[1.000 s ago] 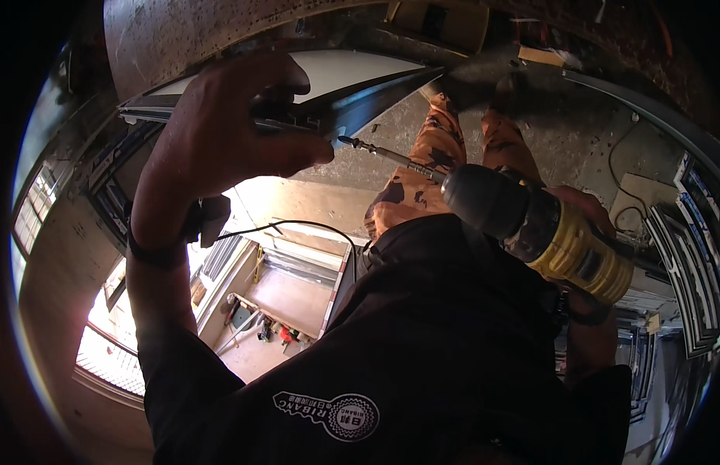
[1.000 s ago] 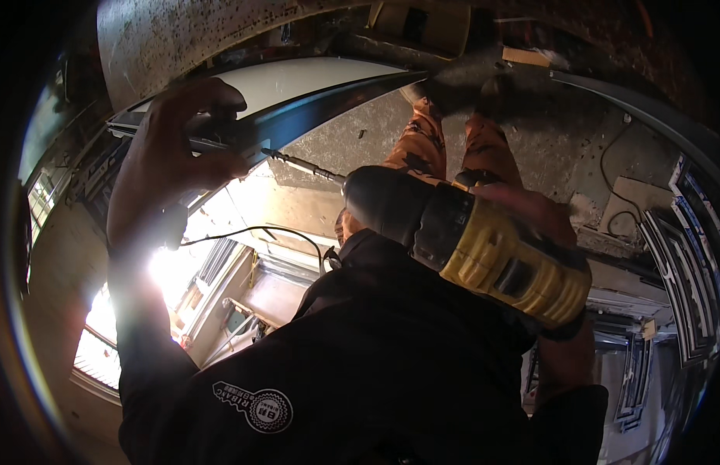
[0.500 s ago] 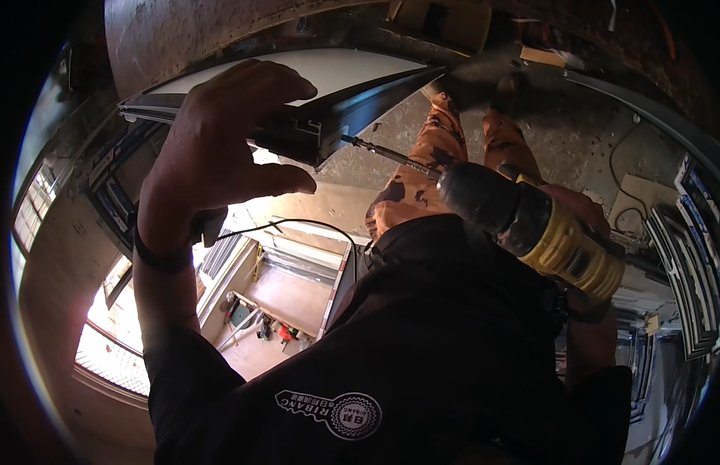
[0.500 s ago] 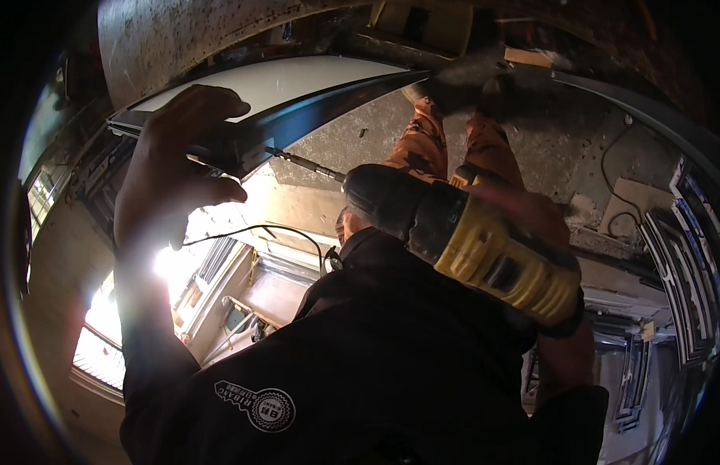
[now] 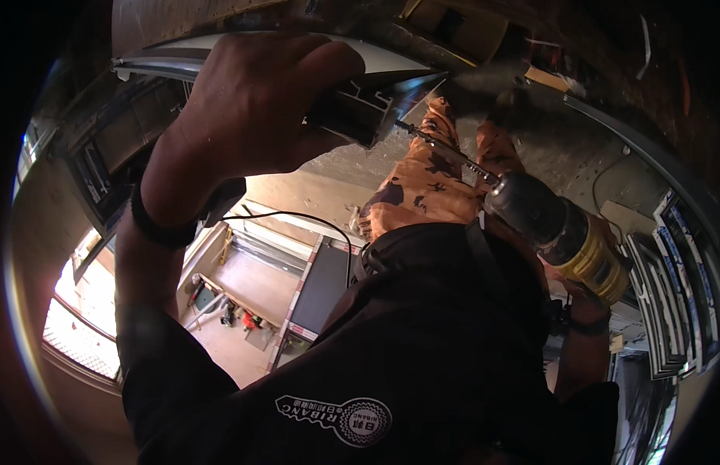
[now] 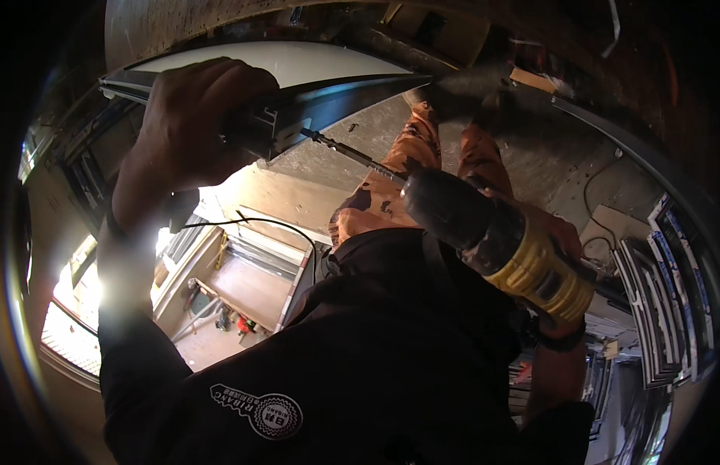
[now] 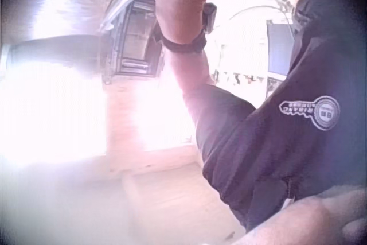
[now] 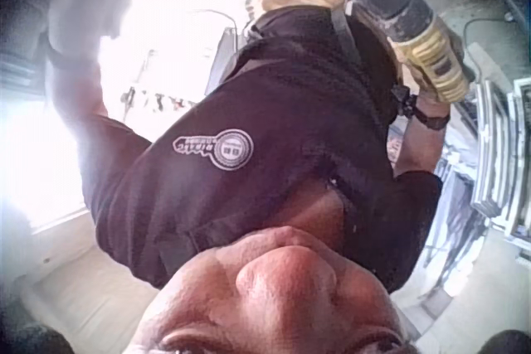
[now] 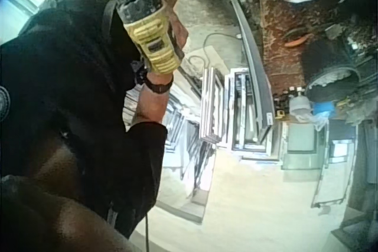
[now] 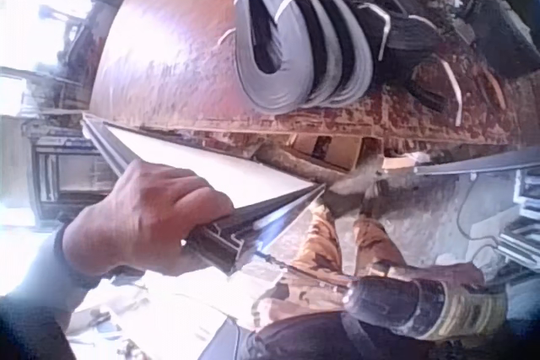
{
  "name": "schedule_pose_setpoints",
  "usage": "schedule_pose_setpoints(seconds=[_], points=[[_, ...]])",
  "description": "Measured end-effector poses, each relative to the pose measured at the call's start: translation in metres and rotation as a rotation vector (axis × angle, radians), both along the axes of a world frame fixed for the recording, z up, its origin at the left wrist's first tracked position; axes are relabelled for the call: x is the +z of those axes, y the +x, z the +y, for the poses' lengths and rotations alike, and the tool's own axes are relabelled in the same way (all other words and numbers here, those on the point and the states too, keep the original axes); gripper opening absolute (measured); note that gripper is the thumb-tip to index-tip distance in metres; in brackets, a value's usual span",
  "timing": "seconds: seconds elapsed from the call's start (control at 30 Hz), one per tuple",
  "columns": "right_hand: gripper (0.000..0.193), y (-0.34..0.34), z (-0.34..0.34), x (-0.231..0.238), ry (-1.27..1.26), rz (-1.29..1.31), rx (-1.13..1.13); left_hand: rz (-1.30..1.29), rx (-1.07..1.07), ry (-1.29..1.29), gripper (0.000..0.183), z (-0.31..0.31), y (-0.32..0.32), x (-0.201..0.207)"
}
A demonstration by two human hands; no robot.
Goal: The recorder is assembling an aluminum window frame by fitting a glass pane into the tracks and securing the corners with screws using a power drill.
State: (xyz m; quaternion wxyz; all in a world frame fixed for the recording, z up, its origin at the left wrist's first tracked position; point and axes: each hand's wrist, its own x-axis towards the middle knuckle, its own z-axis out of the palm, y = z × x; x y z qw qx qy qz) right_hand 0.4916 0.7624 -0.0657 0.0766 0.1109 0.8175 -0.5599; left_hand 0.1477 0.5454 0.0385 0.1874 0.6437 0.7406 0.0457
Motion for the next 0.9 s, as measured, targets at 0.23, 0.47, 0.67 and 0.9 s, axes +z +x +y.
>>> schedule_pose_setpoints(seconds=[0.23, 0.47, 0.67, 0.9], points=[[0.051, -0.054, 0.007, 0.028, 0.148, 0.093, 0.134, -0.026, -0.004, -0.011, 0.049, -0.007, 0.000, -0.003], [0.063, -0.022, 0.008, -0.005, -0.280, 0.216, -0.122, -0.021, -0.002, -0.016, 0.050, 0.007, 0.002, 0.000], [0.056, -0.003, 0.021, 0.010, 0.075, 0.048, 0.017, -0.012, -0.011, -0.021, 0.047, 0.011, 0.002, 0.001], [0.051, -0.022, 0.018, 0.018, 0.120, -0.031, -0.010, -0.013, 0.005, -0.020, 0.046, 0.010, 0.002, 0.000]])
